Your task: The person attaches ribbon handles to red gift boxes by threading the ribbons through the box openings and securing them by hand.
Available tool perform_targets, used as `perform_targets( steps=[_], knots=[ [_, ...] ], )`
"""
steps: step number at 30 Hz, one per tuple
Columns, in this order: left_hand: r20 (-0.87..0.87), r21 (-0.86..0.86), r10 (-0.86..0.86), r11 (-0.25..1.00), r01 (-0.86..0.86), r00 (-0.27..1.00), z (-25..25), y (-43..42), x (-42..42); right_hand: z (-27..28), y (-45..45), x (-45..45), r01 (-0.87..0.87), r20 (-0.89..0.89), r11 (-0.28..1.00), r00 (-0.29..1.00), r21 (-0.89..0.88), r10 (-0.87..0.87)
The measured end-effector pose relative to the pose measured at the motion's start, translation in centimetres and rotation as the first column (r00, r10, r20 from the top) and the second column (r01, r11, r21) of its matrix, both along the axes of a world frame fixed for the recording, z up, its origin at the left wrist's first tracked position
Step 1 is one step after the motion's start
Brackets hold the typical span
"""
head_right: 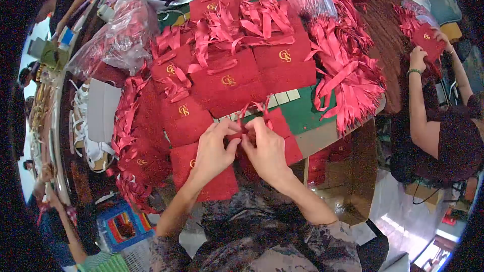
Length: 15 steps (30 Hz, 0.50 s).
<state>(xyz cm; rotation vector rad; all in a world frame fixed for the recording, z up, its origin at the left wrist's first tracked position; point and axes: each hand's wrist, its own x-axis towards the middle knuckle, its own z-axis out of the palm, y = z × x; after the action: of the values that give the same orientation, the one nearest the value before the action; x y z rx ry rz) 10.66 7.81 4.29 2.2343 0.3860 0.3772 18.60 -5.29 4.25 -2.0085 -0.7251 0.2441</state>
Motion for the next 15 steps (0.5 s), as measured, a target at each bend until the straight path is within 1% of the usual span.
perform_targets(
  steps=[1,2,4,5,7,9,10,11,12,13,14,15],
  knots=[
    [0.001,0.001,0.002,1.000,-0.002,1.000,-0.1,0.0,0.0,-0.9,-0.1,0.0,-0.017,0.035,0.999,0.999,0.038,0.016],
    [-0.014,0.009,-0.003,1.000,0.003,1.000,-0.3,-0.1,0.1,-1.2,-0.1,0.1,-0.018,0.037,0.999,0.999,0.038,0.016],
    [-0.026,0.015,-0.011,1.000,0.011,1.000,-0.5,-0.2,0.2,-1.4,-0.2,0.5,-0.075,0.142,0.997,0.987,0.000,0.075],
    [-0.015,0.017,-0.010,1.000,0.010,1.000,-0.5,0.0,0.2,-1.2,-0.3,0.8,-0.076,0.144,0.997,0.987,-0.001,0.075],
    [-0.002,0.019,-0.008,1.000,0.008,1.000,-0.3,0.2,0.4,-0.5,-0.7,1.4,-0.132,0.078,0.991,0.988,0.006,0.132],
    [-0.008,-0.088,0.011,0.996,-0.011,1.000,0.2,0.3,0.6,0.9,-1.1,2.4,-0.137,0.059,0.991,0.989,0.006,0.137],
    [-0.005,-0.088,0.011,0.996,-0.012,1.000,0.4,0.3,0.7,1.5,-1.2,3.0,-0.140,0.039,0.990,0.989,0.006,0.140],
    [0.006,-0.065,0.009,0.998,-0.009,1.000,0.5,0.2,0.7,1.9,-1.2,3.6,-0.136,0.136,0.991,0.982,0.018,0.132],
    [0.017,-0.042,0.006,0.999,-0.006,1.000,0.6,0.2,0.8,2.0,-1.2,4.4,-0.135,0.139,0.991,0.981,0.017,0.132],
    [0.020,-0.042,0.006,0.999,-0.005,1.000,0.8,0.1,0.9,2.1,-1.3,5.2,-0.206,0.184,0.974,0.958,-0.092,0.220],
    [0.055,0.008,-0.035,0.999,0.035,0.998,0.9,0.1,1.0,2.1,-1.2,6.0,-0.268,0.216,0.942,0.926,-0.202,0.309],
    [0.087,0.059,-0.078,0.996,0.073,0.993,1.0,0.0,1.1,1.7,-1.0,6.8,-0.330,0.219,0.923,0.903,-0.197,0.370]
  ],
)
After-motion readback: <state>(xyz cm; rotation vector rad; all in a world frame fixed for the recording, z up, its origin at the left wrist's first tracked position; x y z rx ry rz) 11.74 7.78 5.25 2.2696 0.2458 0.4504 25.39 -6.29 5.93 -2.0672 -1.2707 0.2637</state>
